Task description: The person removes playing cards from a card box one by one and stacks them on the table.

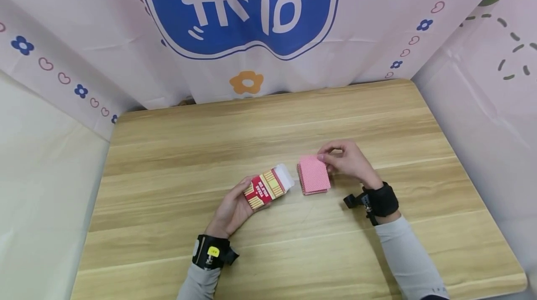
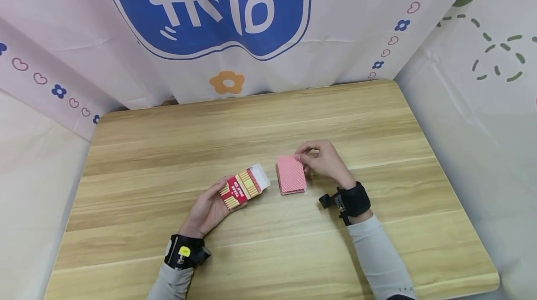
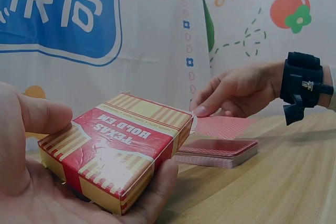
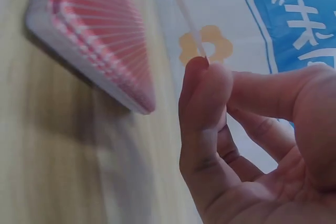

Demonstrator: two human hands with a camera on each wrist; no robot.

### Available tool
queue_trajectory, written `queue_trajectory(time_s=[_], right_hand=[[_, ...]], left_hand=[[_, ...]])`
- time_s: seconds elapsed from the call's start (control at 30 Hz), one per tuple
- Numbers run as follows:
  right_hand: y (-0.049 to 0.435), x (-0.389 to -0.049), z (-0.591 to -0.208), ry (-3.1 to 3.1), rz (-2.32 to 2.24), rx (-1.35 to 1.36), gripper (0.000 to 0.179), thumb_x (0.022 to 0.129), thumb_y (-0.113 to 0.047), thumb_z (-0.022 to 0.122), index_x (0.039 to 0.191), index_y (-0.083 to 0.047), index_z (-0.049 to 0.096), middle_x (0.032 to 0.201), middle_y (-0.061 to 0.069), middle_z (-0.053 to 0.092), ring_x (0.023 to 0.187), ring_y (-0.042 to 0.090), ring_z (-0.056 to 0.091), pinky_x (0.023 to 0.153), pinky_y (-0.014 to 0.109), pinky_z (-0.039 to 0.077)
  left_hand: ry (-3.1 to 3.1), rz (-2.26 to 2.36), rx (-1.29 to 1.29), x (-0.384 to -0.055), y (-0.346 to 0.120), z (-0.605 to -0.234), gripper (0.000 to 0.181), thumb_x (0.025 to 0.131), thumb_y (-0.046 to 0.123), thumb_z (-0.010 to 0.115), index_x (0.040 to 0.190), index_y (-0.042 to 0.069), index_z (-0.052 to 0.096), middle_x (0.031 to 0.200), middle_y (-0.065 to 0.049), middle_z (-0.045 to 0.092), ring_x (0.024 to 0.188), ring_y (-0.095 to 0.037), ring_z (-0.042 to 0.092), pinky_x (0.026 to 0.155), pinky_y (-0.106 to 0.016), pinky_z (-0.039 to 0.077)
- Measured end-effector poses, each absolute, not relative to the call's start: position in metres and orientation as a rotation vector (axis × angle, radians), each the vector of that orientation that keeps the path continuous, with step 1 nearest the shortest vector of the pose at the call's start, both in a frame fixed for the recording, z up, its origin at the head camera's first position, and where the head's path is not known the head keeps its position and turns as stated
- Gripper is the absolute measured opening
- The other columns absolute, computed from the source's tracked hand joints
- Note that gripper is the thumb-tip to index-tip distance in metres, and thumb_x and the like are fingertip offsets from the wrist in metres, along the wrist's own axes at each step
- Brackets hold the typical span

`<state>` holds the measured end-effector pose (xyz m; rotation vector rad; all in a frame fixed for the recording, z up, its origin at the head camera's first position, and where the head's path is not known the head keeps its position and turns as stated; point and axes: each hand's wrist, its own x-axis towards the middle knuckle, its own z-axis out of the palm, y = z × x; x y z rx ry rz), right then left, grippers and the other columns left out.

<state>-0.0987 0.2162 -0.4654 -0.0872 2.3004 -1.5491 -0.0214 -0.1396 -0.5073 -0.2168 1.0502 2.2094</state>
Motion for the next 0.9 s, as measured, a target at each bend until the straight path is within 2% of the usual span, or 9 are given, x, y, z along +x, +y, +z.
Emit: queue_trajectory(time_s=[0.2, 0.5, 0.9], right_hand=[[0.211, -0.099, -0.473, 2.398, -1.484, -0.118, 0.012, 0.098, -0.011, 0.078, 0.107, -0.002, 0.080, 0.099, 0.016, 0.076, 0.074, 0.022, 0.071, 0.063, 0.029, 0.062], [0.206, -0.097, -0.481, 2.636, -1.355, -0.270, 0.003, 0.095, -0.004, 0.080, 0.097, -0.004, 0.082, 0.085, 0.010, 0.074, 0.074, 0.020, 0.064, 0.061, 0.023, 0.052], [0.205, -0.098, -0.484, 2.683, -1.302, -0.260, 0.004, 0.095, -0.005, 0.080, 0.096, -0.007, 0.083, 0.083, 0.007, 0.074, 0.074, 0.020, 0.061, 0.062, 0.023, 0.049]], left_hand=[[1.058, 2.211, -0.213, -0.022, -0.139, -0.507, 0.059, 0.117, 0.033, 0.038, 0.167, 0.007, 0.020, 0.164, -0.019, 0.034, 0.134, -0.025, 0.061, 0.109, -0.045, 0.058], [1.051, 2.207, -0.213, -0.021, -0.140, -0.506, 0.058, 0.117, 0.032, 0.035, 0.167, 0.007, 0.019, 0.164, -0.018, 0.033, 0.134, -0.023, 0.060, 0.109, -0.044, 0.058], [1.056, 2.209, -0.214, -0.021, -0.140, -0.507, 0.057, 0.117, 0.033, 0.035, 0.166, 0.008, 0.021, 0.164, -0.017, 0.034, 0.134, -0.023, 0.060, 0.109, -0.044, 0.058]])
